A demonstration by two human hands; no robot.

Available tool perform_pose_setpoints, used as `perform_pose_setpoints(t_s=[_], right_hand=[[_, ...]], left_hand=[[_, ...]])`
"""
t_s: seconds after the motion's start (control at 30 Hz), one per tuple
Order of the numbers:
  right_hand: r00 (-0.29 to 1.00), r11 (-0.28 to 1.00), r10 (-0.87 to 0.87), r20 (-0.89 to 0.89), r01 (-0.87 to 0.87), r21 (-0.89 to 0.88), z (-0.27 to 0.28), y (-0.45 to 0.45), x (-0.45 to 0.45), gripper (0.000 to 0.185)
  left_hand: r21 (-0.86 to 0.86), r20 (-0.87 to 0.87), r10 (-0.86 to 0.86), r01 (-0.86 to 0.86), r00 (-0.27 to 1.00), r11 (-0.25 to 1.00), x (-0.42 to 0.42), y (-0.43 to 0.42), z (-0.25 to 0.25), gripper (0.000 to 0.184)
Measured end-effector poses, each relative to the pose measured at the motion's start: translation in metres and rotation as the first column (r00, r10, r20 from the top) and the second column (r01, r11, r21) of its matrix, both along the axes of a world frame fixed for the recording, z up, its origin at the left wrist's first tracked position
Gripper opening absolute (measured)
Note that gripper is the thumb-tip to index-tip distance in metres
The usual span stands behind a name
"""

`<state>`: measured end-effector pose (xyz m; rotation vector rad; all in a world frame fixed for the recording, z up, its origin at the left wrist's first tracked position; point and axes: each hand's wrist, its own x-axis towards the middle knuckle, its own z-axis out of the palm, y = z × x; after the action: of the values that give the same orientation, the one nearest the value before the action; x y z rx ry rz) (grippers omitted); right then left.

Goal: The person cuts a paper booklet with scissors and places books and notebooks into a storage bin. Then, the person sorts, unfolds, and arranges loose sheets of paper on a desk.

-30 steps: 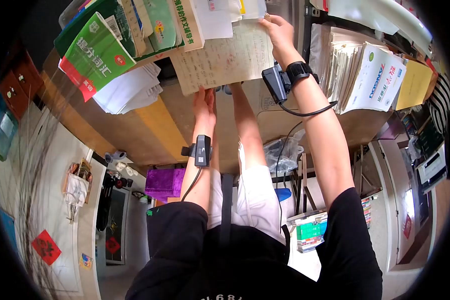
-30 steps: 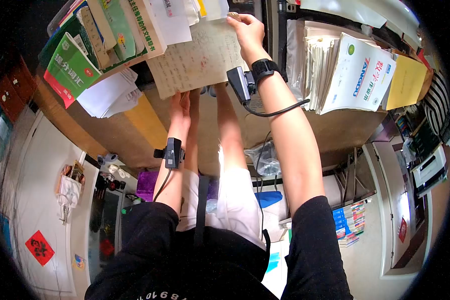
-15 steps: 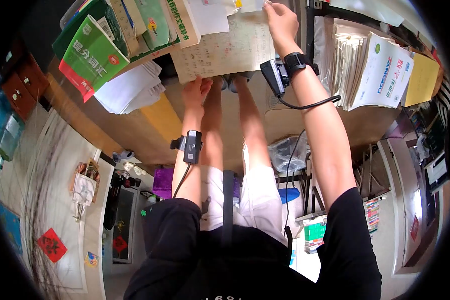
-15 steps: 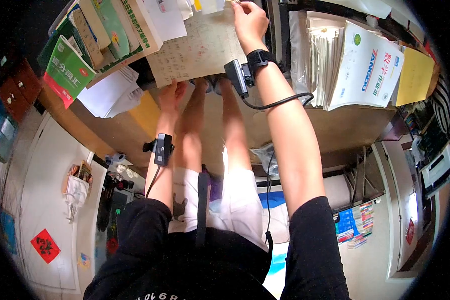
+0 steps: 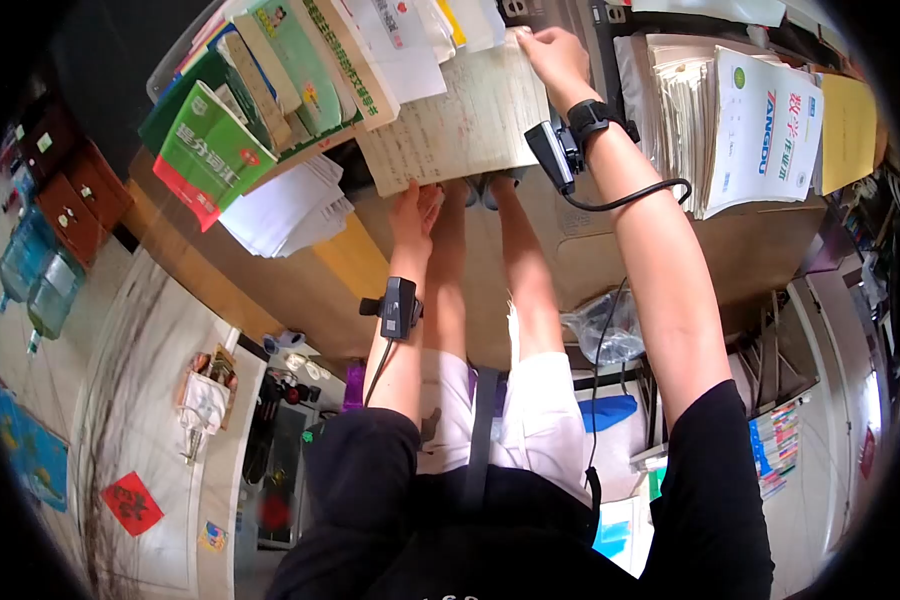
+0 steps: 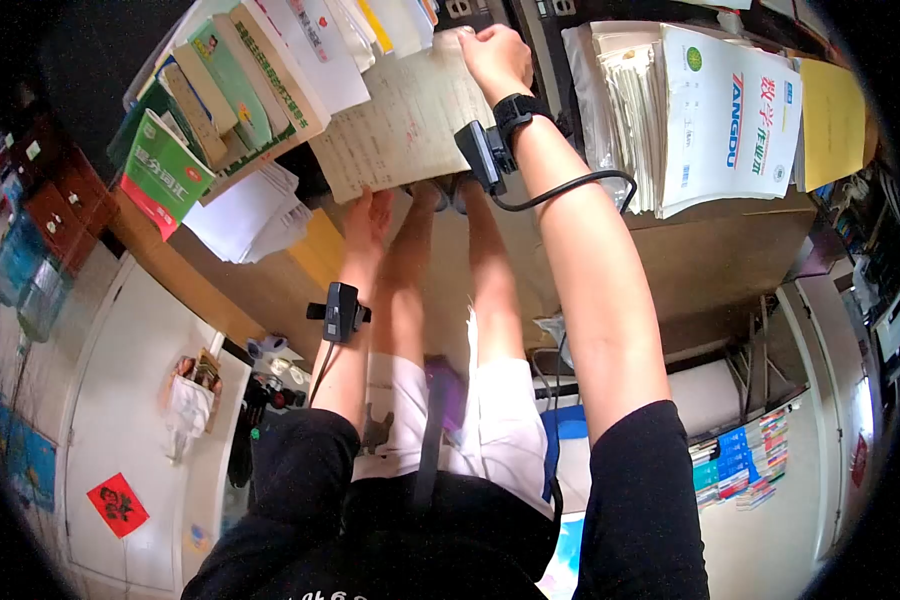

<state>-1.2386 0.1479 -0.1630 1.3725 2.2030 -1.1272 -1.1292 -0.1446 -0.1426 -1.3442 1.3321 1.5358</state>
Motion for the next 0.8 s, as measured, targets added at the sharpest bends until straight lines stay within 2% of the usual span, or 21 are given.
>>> perform_pose_setpoints(t_s=[0.1, 0.23, 0.37, 0.4, 0.43, 0.5, 0.53, 0.6, 0.63, 0.7, 0.77, 0.8], right_hand=[[0.998, 1.0, 0.011, 0.066, -0.01, -0.008, -0.002, 0.002, 0.004, 0.034], [0.999, 1.0, -0.008, 0.053, 0.007, 0.022, 0.007, -0.001, 0.002, 0.035], [0.995, 0.997, -0.05, -0.09, 0.056, 0.061, 0.005, -0.011, 0.006, 0.036], [0.993, 0.992, -0.049, -0.104, 0.06, 0.109, 0.007, -0.016, 0.009, 0.041], [0.993, 0.967, -0.039, -0.111, 0.066, 0.246, 0.011, -0.025, 0.015, 0.049], [0.968, 0.944, -0.13, -0.215, 0.187, 0.272, 0.016, -0.03, 0.034, 0.052], [0.964, 0.958, -0.156, -0.213, 0.201, 0.205, 0.03, -0.03, 0.05, 0.054], [0.973, 0.96, -0.094, -0.213, 0.145, 0.24, 0.038, -0.032, 0.098, 0.047], [0.985, 0.962, -0.079, -0.153, 0.116, 0.249, 0.052, -0.034, 0.126, 0.046], [0.999, 0.985, -0.024, 0.047, 0.016, 0.174, 0.1, -0.034, 0.183, 0.046], [0.983, 0.975, 0.047, 0.175, -0.084, 0.208, 0.154, -0.034, 0.243, 0.044], [0.977, 0.972, 0.028, 0.214, -0.076, 0.221, 0.178, -0.033, 0.272, 0.044]], left_hand=[[0.078, 0.008, 0.002, -0.003, 1.0, 0.997, 0.008, -0.015, -0.016, 0.025], [0.137, -0.051, 0.027, -0.02, 0.998, 0.99, 0.006, -0.012, -0.01, 0.027], [0.109, -0.05, 0.034, -0.029, 0.998, 0.994, 0.01, -0.009, -0.019, 0.03], [0.118, -0.057, 0.047, -0.04, 0.997, 0.992, 0.011, -0.01, -0.021, 0.031], [0.125, -0.064, 0.061, -0.053, 0.996, 0.991, 0.013, -0.01, -0.019, 0.032], [0.168, -0.095, 0.044, -0.027, 0.994, 0.985, 0.014, -0.008, -0.011, 0.035], [0.195, -0.12, 0.033, -0.009, 0.992, 0.981, 0.011, -0.005, -0.005, 0.036], [0.195, -0.041, -0.041, 0.048, 0.998, 0.98, 0.017, 0.001, 0.018, 0.037], [0.198, -0.004, -0.079, 0.078, 0.997, 0.977, 0.027, 0.003, 0.035, 0.038], [0.13, 0.0, -0.356, 0.353, 0.935, 0.927, 0.045, 0.008, 0.077, 0.035], [0.206, -0.221, -0.666, 0.701, 0.713, 0.682, 0.076, -0.026, 0.079, 0.026], [0.138, -0.243, -0.6, 0.64, 0.762, 0.756, 0.088, -0.018, 0.107, 0.018]])
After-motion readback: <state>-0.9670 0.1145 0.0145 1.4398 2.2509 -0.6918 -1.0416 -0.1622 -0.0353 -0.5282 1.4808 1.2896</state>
